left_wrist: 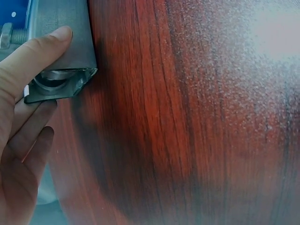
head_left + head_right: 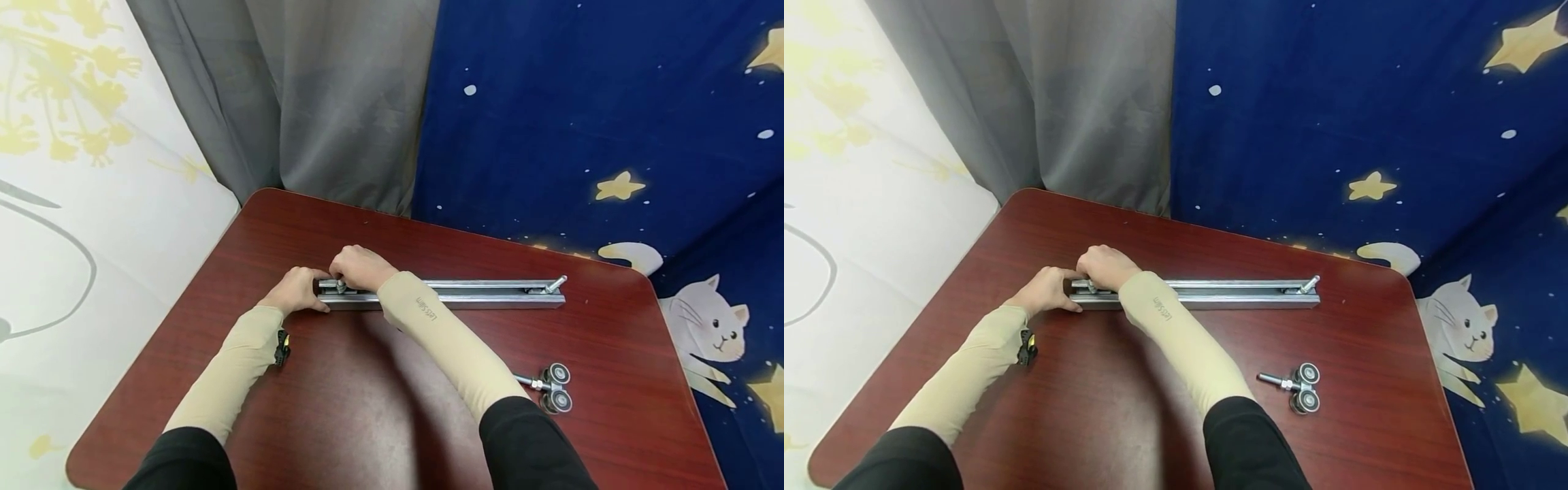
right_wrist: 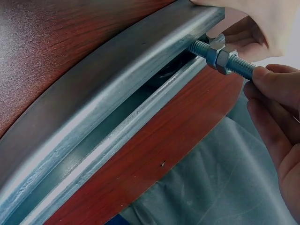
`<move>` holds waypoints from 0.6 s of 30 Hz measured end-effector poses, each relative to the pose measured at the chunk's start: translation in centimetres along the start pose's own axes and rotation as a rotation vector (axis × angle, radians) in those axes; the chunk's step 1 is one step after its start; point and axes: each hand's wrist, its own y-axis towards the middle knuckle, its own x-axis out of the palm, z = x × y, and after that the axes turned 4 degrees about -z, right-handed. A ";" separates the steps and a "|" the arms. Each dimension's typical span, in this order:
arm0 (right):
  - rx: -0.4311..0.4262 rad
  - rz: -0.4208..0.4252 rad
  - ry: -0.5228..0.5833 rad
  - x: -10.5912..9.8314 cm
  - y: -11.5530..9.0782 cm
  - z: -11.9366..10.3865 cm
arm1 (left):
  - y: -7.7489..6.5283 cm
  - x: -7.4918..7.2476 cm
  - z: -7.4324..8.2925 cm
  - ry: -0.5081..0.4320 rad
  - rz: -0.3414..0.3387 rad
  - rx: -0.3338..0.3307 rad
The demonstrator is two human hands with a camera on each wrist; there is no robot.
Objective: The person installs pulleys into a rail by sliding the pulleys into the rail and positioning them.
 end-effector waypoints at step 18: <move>-0.022 0.009 0.027 0.2 -1.9 1.6 | 0.1 0.0 0.0 -0.034 -0.029 -0.047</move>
